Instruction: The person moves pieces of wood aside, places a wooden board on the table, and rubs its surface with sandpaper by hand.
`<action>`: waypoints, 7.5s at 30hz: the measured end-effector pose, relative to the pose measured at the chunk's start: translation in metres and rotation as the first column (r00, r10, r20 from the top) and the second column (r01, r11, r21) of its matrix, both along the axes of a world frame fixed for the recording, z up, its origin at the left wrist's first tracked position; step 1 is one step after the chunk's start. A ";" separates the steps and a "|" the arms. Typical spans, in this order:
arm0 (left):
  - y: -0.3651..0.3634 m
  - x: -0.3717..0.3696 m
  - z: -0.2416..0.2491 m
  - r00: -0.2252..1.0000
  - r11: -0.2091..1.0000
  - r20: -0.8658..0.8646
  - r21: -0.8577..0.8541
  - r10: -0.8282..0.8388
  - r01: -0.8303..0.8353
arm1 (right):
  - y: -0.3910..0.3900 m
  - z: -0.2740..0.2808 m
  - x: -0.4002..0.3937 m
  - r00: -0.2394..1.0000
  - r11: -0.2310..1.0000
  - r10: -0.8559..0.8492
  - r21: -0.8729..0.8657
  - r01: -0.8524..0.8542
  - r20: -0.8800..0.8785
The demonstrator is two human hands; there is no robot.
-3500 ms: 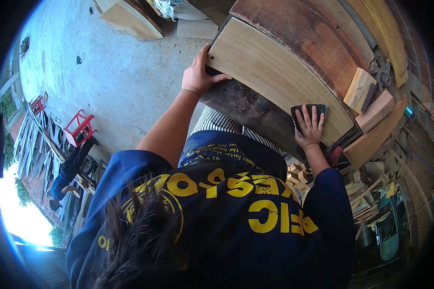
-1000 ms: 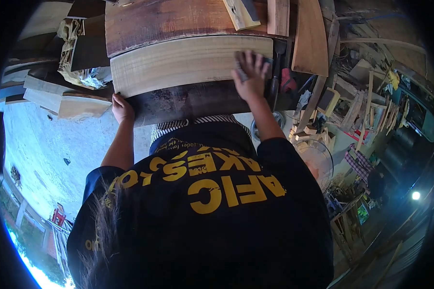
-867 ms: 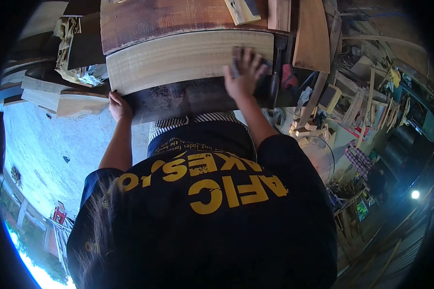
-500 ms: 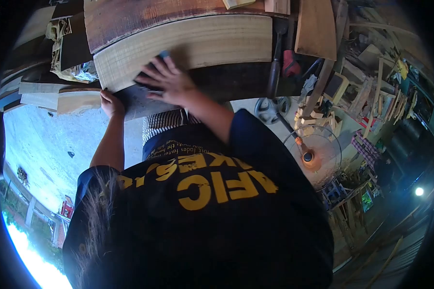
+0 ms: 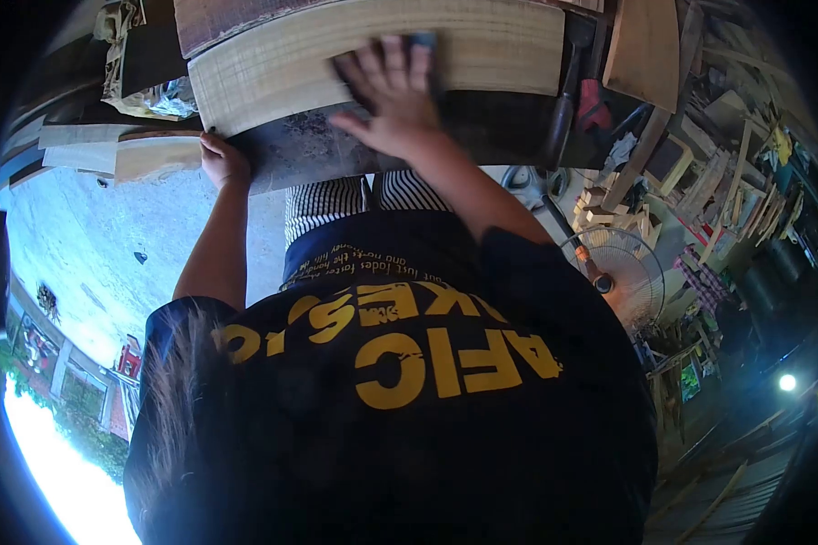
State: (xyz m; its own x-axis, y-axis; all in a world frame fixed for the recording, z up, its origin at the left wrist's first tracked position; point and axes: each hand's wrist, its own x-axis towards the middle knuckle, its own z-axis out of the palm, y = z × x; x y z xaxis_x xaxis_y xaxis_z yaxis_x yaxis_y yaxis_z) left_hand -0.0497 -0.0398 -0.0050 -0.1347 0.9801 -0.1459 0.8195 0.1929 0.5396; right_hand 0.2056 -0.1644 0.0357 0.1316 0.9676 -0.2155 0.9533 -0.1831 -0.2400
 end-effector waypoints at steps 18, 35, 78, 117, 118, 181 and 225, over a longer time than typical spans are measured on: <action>0.001 0.005 0.011 0.999 0.991 -0.021 -0.128 0.026 -0.029 | -0.075 0.002 0.094 0.986 0.985 0.166 0.040 -0.166 -0.010; 0.000 0.000 0.004 0.995 0.986 -0.077 -0.148 0.062 -0.072 | -0.034 0.021 0.076 0.873 0.877 0.479 -0.092 -0.472 0.091; 0.000 -0.001 0.008 0.995 0.983 -0.101 -0.181 -0.009 -0.009 | 0.044 0.014 0.040 0.792 0.792 0.606 0.040 -0.609 0.069; -0.001 -0.003 0.001 0.994 0.966 -0.103 -0.251 0.032 -0.057 | 0.015 0.006 0.019 0.984 0.958 -0.173 0.226 0.175 -0.032; 0.000 -0.001 0.003 0.995 0.970 -0.096 -0.243 0.010 -0.033 | 0.028 0.009 -0.001 0.990 0.969 -0.133 0.204 0.138 -0.037; -0.003 -0.003 -0.003 1.000 0.969 -0.018 -0.247 0.019 -0.023 | 0.111 -0.010 -0.072 0.934 0.910 -0.323 0.222 0.351 -0.152; -0.002 0.000 0.008 0.997 0.952 -0.068 -0.307 -0.028 0.006 | 0.124 -0.029 -0.053 0.998 0.928 0.021 0.372 0.005 -0.065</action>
State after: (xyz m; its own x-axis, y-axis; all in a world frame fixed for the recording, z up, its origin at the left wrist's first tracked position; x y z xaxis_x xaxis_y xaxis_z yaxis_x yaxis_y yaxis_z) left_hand -0.0501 -0.0414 0.0034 -0.1391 0.8920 -0.4300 0.8579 0.3254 0.3976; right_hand 0.1525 -0.0400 0.0069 0.1215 0.9809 0.1516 0.9340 -0.0613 -0.3520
